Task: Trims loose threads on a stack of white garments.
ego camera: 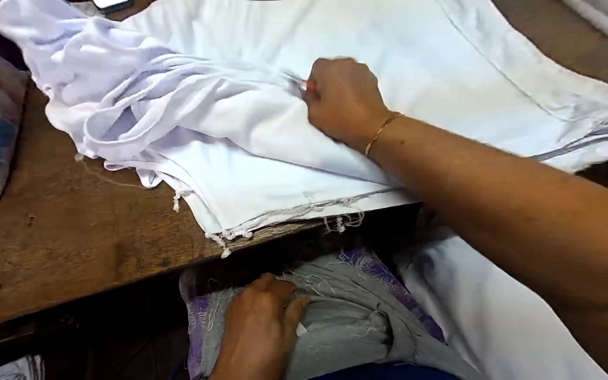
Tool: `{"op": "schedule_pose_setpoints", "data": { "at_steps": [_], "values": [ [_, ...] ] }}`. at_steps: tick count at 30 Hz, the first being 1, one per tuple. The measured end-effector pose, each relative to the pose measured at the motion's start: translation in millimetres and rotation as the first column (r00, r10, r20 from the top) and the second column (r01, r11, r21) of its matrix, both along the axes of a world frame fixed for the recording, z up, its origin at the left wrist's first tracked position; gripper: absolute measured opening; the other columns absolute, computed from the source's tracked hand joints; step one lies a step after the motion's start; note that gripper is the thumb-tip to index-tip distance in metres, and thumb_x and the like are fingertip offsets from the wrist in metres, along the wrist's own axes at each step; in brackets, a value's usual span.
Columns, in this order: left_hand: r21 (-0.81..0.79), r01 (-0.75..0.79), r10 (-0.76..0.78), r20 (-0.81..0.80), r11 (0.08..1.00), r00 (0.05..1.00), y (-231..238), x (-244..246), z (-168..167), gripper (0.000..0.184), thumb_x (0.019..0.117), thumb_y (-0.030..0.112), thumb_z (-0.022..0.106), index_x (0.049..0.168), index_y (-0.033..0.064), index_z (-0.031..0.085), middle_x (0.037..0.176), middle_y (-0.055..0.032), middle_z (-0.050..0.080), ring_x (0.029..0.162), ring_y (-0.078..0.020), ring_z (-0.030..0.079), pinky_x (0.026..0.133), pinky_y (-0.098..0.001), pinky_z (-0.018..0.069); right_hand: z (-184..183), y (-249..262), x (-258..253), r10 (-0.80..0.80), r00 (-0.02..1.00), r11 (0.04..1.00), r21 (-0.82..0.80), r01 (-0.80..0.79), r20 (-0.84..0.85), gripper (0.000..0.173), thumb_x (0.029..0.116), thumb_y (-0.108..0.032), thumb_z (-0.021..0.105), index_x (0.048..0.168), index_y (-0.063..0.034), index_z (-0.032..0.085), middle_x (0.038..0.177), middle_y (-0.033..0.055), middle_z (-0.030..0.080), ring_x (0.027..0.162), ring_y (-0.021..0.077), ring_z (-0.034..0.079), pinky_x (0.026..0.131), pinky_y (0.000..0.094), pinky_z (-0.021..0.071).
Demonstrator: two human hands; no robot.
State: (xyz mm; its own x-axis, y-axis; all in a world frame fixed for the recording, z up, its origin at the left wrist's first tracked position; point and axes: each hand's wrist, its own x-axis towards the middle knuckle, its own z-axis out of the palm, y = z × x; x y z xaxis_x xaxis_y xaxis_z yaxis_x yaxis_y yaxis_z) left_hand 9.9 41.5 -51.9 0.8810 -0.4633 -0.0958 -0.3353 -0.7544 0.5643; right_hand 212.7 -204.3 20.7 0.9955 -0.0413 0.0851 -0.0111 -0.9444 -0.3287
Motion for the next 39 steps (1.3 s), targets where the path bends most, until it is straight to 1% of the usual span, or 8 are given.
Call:
{"op": "schedule_pose_setpoints", "data": {
  "at_steps": [5,8,14,21,26,30,36,39],
  "values": [
    [-0.263,-0.225,0.311,0.356,0.938,0.881,22.6,11.0,46.1,0.021,0.0956,0.032,0.069,0.094,0.0129,0.077,0.096,-0.0003,0.068,0.085,-0.0097,0.064,0.072,-0.0296,0.0551,9.9,7.8,-19.2,0.023,0.985,0.982,0.179,-0.053,0.168,0.027,0.0948,-0.015,0.059,0.117,-0.0006,0.061,0.099,0.0171,0.066,0.092,0.0332,0.065,0.080,0.0541,0.0501],
    [-0.260,-0.268,0.364,0.470,0.928,0.804,27.4,30.8,47.6,0.032,0.0918,0.035,0.074,0.109,0.0086,0.072,0.108,-0.0073,0.064,0.099,-0.0178,0.062,0.085,-0.0368,0.0537,14.9,15.9,-53.1,0.170,0.928,0.943,0.218,-0.251,0.331,0.019,0.0945,-0.017,0.057,0.107,-0.0044,0.065,0.079,0.0070,0.058,0.068,0.0205,0.056,0.061,0.0414,0.0455],
    [-0.234,-0.207,0.294,0.452,0.950,0.842,24.4,54.6,38.1,0.015,0.0945,0.026,0.070,0.092,0.0122,0.073,0.108,-0.0044,0.060,0.098,-0.0160,0.058,0.081,-0.0325,0.0492,-13.6,36.5,-120.2,0.510,0.812,0.819,0.129,-0.559,0.284,0.020,0.0851,-0.026,0.065,0.098,-0.0111,0.070,0.068,-0.0016,0.061,0.059,0.0149,0.060,0.049,0.0380,0.0448],
    [-0.383,-0.035,0.138,0.243,0.923,0.960,44.5,25.7,42.3,0.013,0.0996,0.029,0.063,0.091,0.0184,0.065,0.104,0.0065,0.063,0.096,-0.0061,0.062,0.079,-0.0245,0.0549,-22.6,33.4,-146.0,0.482,0.805,0.777,0.255,-0.575,0.345,0.014,0.0894,-0.016,0.060,0.099,-0.0113,0.069,0.069,-0.0081,0.058,0.058,0.0017,0.053,0.048,0.0218,0.0425],
    [-0.514,-0.109,0.214,0.148,0.851,0.966,44.7,12.3,36.8,0.005,0.0952,0.022,0.070,0.097,0.0178,0.069,0.099,0.0056,0.068,0.089,-0.0097,0.068,0.076,-0.0274,0.0609,-22.3,57.0,-127.3,0.507,0.724,0.774,0.123,-0.621,0.467,0.016,0.0904,-0.011,0.061,0.101,-0.0061,0.071,0.075,0.0020,0.066,0.063,0.0139,0.062,0.051,0.0329,0.0468],
    [-0.486,-0.263,0.412,0.230,0.833,0.882,49.1,25.1,50.2,0.010,0.0957,0.020,0.067,0.103,0.0141,0.071,0.100,0.0055,0.068,0.079,-0.0055,0.066,0.066,-0.0211,0.0578,-23.0,75.2,-114.3,0.532,0.764,0.823,-0.011,-0.568,0.365,0.006,0.0874,-0.013,0.063,0.087,-0.0070,0.065,0.066,0.0047,0.057,0.057,0.0220,0.060,0.046,0.0384,0.0416],
    [-0.634,-0.390,0.473,-0.044,0.667,0.880,39.6,47.1,61.4,0.022,0.1060,0.018,0.053,0.106,0.0070,0.072,0.088,-0.0017,0.074,0.054,-0.0086,0.061,0.042,-0.0204,0.0480,-5.9,55.9,-108.9,0.433,0.862,0.710,0.491,-0.506,0.262,0.012,0.0962,-0.019,0.060,0.087,-0.0141,0.066,0.062,-0.0079,0.053,0.054,0.0026,0.049,0.048,0.0234,0.0381],
    [-0.531,-0.405,0.431,-0.082,0.744,0.899,29.3,60.7,65.8,0.026,0.1057,0.032,0.057,0.103,0.0111,0.073,0.075,-0.0006,0.071,0.044,-0.0090,0.055,0.036,-0.0227,0.0437,9.2,50.4,-117.1,0.349,0.906,0.565,0.718,-0.407,0.238,0.014,0.0994,-0.013,0.060,0.086,-0.0101,0.064,0.063,-0.0051,0.052,0.052,0.0020,0.046,0.044,0.0172,0.0342]
  ]
}}
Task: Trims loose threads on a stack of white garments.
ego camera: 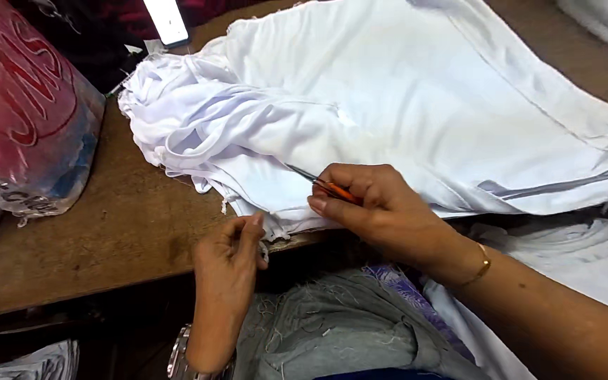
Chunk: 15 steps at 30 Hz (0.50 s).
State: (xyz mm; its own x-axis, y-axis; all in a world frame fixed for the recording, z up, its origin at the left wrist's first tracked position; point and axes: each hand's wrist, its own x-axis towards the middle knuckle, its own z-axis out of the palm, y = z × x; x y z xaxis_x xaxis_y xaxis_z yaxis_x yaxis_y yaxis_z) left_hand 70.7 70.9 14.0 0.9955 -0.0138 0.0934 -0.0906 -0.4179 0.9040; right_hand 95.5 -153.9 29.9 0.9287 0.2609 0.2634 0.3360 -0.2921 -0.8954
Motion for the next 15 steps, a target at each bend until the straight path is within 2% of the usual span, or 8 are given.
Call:
{"op": "schedule_pose_setpoints", "data": {
  "at_steps": [2,4,5,7,9,10,13,15],
  "values": [
    [0.118,0.033,-0.030,-0.030,0.993,0.999,-5.7,7.8,5.8,0.030,0.1015,0.042,0.063,0.093,0.0145,0.074,0.062,0.0002,0.065,0.039,-0.0105,0.049,0.035,-0.0253,0.0394,4.3,-5.7,-10.0,0.009,0.998,0.994,0.105,-0.002,-0.069,0.016,0.0981,-0.012,0.061,0.082,-0.0098,0.063,0.062,-0.0033,0.051,0.049,0.0044,0.044,0.042,0.0182,0.0323],
    [0.147,0.078,-0.065,-0.088,0.986,0.994,-11.4,12.8,10.1,0.035,0.0987,0.045,0.066,0.082,0.0152,0.072,0.055,-0.0009,0.059,0.038,-0.0124,0.045,0.035,-0.0268,0.0361,3.4,-11.0,-25.1,0.057,0.994,0.993,0.108,-0.047,-0.090,0.013,0.0969,-0.012,0.062,0.084,-0.0105,0.064,0.062,-0.0040,0.052,0.049,0.0049,0.044,0.041,0.0187,0.0336],
    [0.089,0.121,-0.108,-0.140,0.989,0.984,-12.7,14.6,11.0,0.036,0.1000,0.044,0.064,0.080,0.0143,0.072,0.056,-0.0019,0.061,0.037,-0.0117,0.045,0.035,-0.0254,0.0361,1.3,-10.9,-33.7,0.084,0.993,0.992,0.098,-0.076,-0.080,0.010,0.0964,-0.012,0.062,0.087,-0.0111,0.065,0.064,-0.0052,0.053,0.050,0.0036,0.045,0.042,0.0177,0.0357],
    [-0.184,0.183,-0.227,-0.258,0.966,0.939,-12.5,15.8,9.0,0.039,0.1053,0.037,0.057,0.082,0.0102,0.073,0.062,-0.0037,0.066,0.037,-0.0054,0.041,0.035,-0.0188,0.0321,-8.5,-6.6,-50.4,0.147,0.989,0.986,0.079,-0.144,-0.034,0.005,0.0957,-0.014,0.063,0.091,-0.0116,0.065,0.068,-0.0076,0.056,0.055,-0.0007,0.050,0.047,0.0143,0.0426],
    [-0.517,0.165,-0.370,-0.323,0.840,0.871,-6.5,15.3,5.0,0.039,0.1073,0.025,0.043,0.090,0.0062,0.073,0.078,-0.0090,0.074,0.043,-0.0017,0.048,0.039,-0.0154,0.0376,-22.4,0.3,-61.8,0.196,0.979,0.980,0.033,-0.198,0.056,0.008,0.0966,-0.014,0.060,0.094,-0.0090,0.065,0.073,-0.0062,0.059,0.062,-0.0024,0.053,0.053,0.0135,0.0460],
    [-0.614,0.144,-0.408,-0.314,0.776,0.858,-2.6,13.0,2.7,0.041,0.1054,0.024,0.037,0.091,0.0067,0.071,0.083,-0.0110,0.074,0.046,-0.0019,0.051,0.040,-0.0152,0.0397,-28.0,5.0,-65.5,0.210,0.973,0.978,0.000,-0.211,0.096,0.011,0.0977,-0.015,0.058,0.095,-0.0076,0.066,0.074,-0.0046,0.060,0.064,-0.0016,0.054,0.056,0.0146,0.0464],
    [-0.665,0.059,-0.350,-0.313,0.745,0.883,5.8,4.4,-0.2,0.042,0.1058,0.026,0.034,0.100,0.0058,0.071,0.090,-0.0166,0.075,0.049,-0.0051,0.057,0.041,-0.0163,0.0428,-37.1,19.1,-71.7,0.245,0.958,0.969,-0.054,-0.240,0.148,0.015,0.0995,-0.015,0.054,0.097,-0.0062,0.066,0.076,-0.0004,0.061,0.067,0.0038,0.057,0.057,0.0198,0.0470],
    [-0.592,0.028,-0.288,-0.351,0.805,0.891,3.0,1.0,0.9,0.029,0.1061,0.026,0.051,0.099,0.0048,0.070,0.083,-0.0165,0.075,0.046,-0.0062,0.058,0.039,-0.0171,0.0447,-41.1,25.1,-74.0,0.281,0.948,0.960,-0.045,-0.277,0.152,0.013,0.0992,-0.013,0.055,0.098,-0.0045,0.065,0.076,0.0027,0.061,0.067,0.0080,0.058,0.058,0.0230,0.0477]
  ]
}}
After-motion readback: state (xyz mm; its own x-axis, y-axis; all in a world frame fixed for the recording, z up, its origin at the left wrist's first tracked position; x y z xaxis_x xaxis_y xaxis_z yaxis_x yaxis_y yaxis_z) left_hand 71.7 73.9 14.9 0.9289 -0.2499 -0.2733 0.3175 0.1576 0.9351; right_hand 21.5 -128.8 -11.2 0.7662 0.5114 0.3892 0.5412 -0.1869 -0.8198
